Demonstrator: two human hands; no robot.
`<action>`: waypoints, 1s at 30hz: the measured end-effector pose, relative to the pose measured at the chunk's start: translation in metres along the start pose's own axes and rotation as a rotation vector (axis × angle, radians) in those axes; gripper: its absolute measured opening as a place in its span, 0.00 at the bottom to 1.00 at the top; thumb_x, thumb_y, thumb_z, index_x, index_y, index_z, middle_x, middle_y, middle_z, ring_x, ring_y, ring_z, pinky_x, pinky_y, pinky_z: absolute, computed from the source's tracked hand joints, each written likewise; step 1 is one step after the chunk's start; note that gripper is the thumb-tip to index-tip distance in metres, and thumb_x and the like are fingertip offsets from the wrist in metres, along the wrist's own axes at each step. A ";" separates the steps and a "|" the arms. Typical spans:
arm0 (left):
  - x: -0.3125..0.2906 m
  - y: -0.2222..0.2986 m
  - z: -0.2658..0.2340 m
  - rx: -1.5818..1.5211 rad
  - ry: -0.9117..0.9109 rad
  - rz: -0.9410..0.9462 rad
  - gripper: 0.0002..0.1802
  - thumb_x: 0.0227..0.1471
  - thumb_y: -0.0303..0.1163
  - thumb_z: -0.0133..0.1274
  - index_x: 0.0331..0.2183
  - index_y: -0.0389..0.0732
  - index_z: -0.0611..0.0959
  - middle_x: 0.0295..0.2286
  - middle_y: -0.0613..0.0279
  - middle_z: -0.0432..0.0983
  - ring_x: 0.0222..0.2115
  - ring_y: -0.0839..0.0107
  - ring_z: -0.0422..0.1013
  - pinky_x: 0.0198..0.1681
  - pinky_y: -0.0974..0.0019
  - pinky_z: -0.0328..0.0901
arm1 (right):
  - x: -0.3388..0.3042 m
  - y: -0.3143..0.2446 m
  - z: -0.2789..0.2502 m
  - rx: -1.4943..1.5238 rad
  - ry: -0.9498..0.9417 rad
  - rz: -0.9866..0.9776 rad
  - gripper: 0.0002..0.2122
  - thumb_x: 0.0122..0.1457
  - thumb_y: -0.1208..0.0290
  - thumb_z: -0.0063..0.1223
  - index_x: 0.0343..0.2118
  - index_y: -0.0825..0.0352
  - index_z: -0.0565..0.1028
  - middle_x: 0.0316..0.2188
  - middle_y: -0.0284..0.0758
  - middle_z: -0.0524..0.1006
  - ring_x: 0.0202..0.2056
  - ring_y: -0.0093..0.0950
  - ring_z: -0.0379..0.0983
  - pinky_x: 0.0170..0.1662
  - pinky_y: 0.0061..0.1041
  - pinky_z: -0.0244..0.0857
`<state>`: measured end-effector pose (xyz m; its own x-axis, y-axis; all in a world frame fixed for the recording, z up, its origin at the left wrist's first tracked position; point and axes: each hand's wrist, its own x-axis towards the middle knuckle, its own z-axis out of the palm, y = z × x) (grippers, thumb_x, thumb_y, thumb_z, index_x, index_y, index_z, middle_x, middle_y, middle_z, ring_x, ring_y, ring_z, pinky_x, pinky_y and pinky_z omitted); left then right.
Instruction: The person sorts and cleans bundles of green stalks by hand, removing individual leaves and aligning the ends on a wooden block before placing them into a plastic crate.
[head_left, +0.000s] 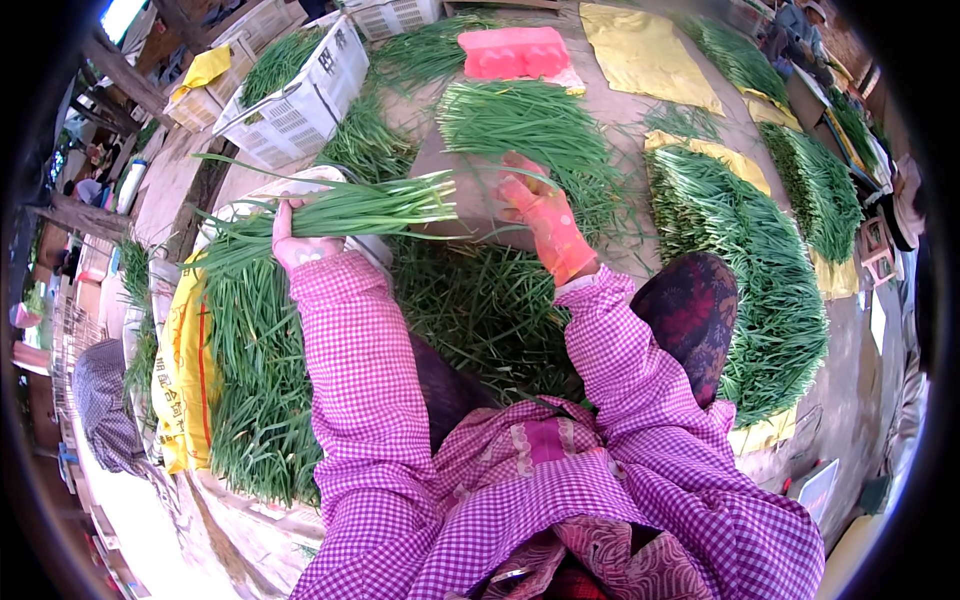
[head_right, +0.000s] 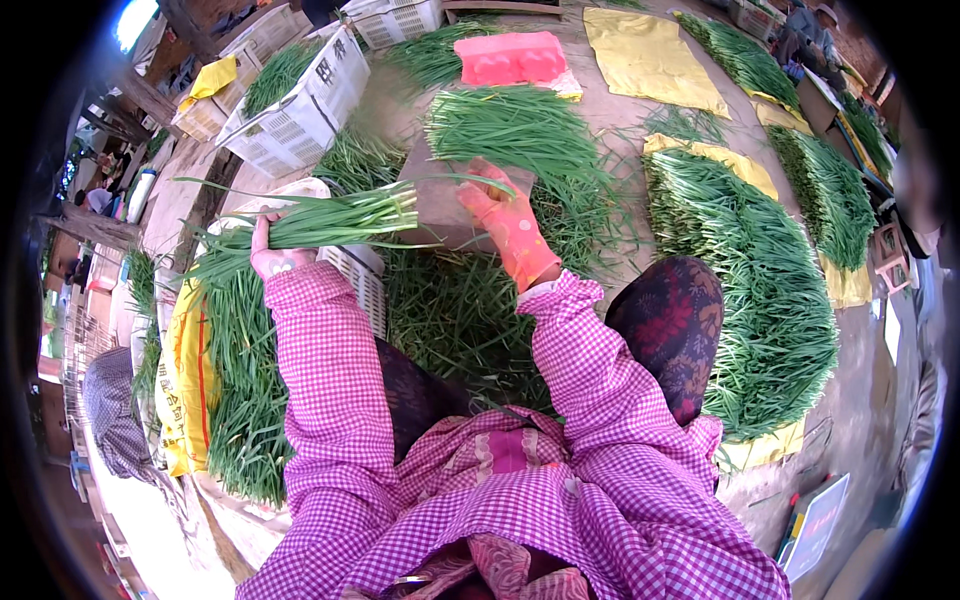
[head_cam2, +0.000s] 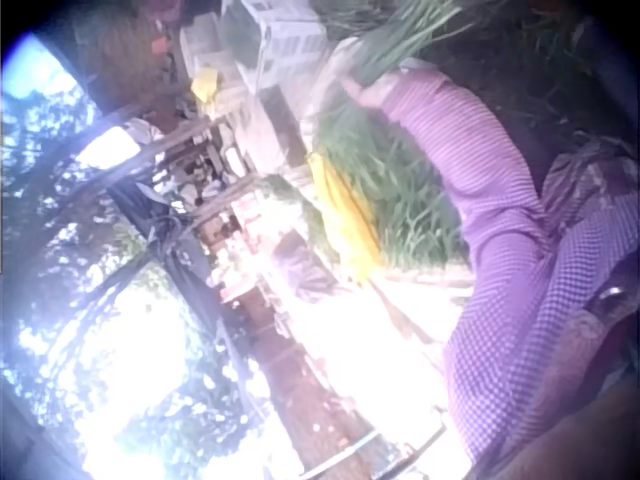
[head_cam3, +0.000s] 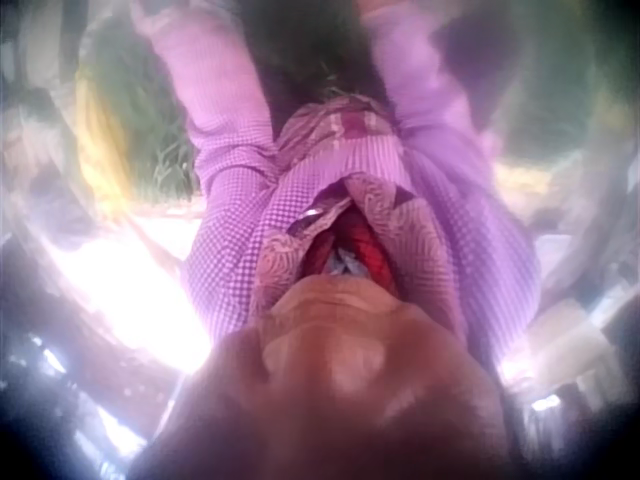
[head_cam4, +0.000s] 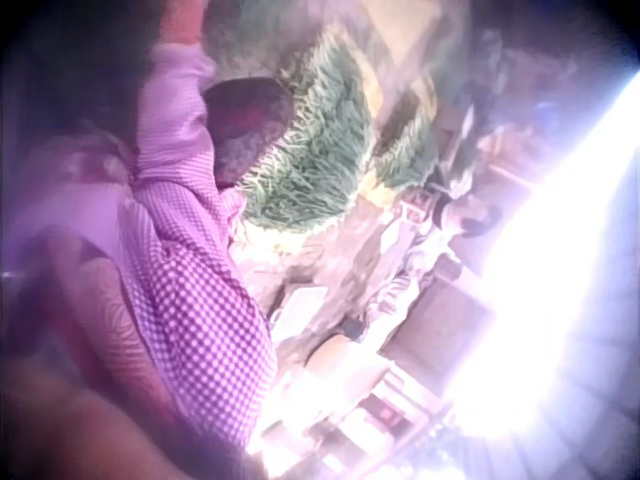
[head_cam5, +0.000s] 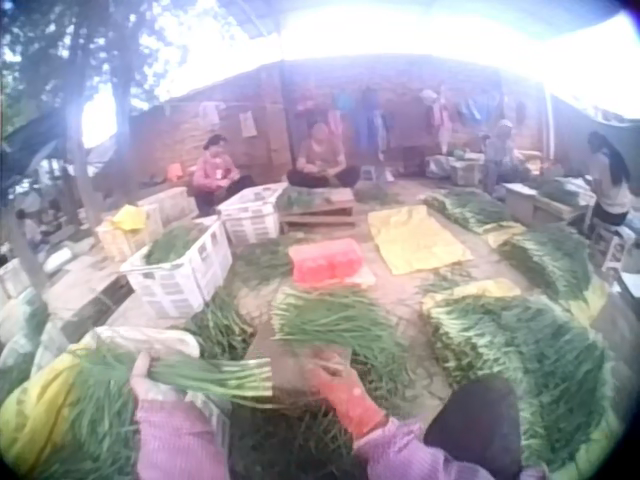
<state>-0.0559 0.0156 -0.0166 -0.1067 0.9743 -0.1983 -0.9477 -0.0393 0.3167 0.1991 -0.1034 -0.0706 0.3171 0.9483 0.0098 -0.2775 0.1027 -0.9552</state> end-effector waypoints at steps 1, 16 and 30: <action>-0.006 -0.005 0.005 0.029 0.056 0.033 0.08 0.48 0.28 0.44 0.31 0.38 0.77 0.23 0.63 0.70 0.28 0.65 0.68 0.38 0.55 0.67 | -0.005 -0.008 0.009 0.052 -0.053 0.055 0.24 0.55 0.65 0.52 0.54 0.64 0.62 0.40 0.28 0.73 0.33 0.18 0.70 0.37 0.18 0.63; 0.002 -0.015 -0.006 0.095 -0.154 0.001 0.14 0.44 0.23 0.41 0.37 0.37 0.73 0.27 0.59 0.70 0.28 0.65 0.67 0.39 0.50 0.64 | -0.021 -0.018 0.023 -0.386 -0.366 -0.016 0.10 0.55 0.74 0.48 0.40 0.68 0.74 0.31 0.28 0.75 0.26 0.16 0.67 0.30 0.16 0.63; -0.002 -0.016 0.003 0.128 -0.127 0.097 0.20 0.40 0.22 0.45 0.40 0.38 0.73 0.26 0.58 0.70 0.27 0.63 0.68 0.43 0.46 0.64 | -0.007 -0.010 -0.010 -1.098 0.122 -0.488 0.10 0.51 0.63 0.51 0.35 0.59 0.76 0.32 0.37 0.76 0.35 0.36 0.71 0.38 0.32 0.65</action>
<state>-0.0396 0.0151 -0.0189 -0.1494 0.9877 -0.0453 -0.8879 -0.1138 0.4457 0.2087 -0.1145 -0.0641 0.2734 0.8402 0.4683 0.7955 0.0762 -0.6011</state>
